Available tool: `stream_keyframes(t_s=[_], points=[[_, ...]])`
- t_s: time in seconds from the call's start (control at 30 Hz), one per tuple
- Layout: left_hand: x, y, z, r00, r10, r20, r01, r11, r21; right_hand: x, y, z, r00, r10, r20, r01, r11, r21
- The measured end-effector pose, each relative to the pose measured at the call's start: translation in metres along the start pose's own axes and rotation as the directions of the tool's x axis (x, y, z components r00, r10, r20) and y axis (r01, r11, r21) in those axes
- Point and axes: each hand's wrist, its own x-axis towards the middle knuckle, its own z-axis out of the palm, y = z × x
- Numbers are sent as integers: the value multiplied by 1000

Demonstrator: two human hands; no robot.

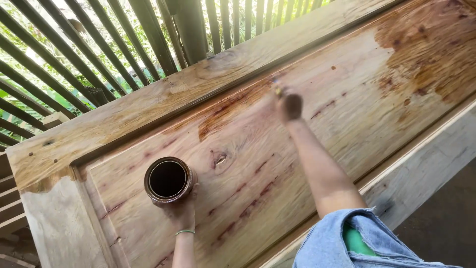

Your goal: Apply wood stain to a large wooden panel using a paintbrush.

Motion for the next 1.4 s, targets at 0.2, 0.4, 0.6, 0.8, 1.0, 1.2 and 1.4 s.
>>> stream_keyframes(t_s=[0.2, 0.4, 0.6, 0.8, 1.0, 1.2, 1.4], points=[[12, 9, 4, 993, -120, 19, 121, 990, -66, -41, -86, -22, 967, -26, 255, -99, 878, 468], [16, 40, 4, 953, -301, 27, 302, 951, -62, -15, -151, -132, 890, 225, 397, -456, 382, 804], [-2, 65, 22, 965, -220, 141, 240, 960, -142, -27, -178, -174, 911, 20, 411, -383, 404, 830], [-39, 35, 89, 999, -17, 49, 22, 992, -122, -51, -178, -166, 900, -283, 331, 21, 787, 617], [-58, 96, 160, 993, -97, -60, 93, 994, -65, -72, -115, -119, 805, -288, 518, 111, 932, 345], [-68, 143, 219, 982, -179, 51, 181, 983, -23, -46, -46, -121, 814, -312, 489, 148, 927, 345], [-76, 181, 250, 995, -93, 40, 96, 993, -69, -25, -3, -129, 814, -325, 481, 170, 926, 337]])
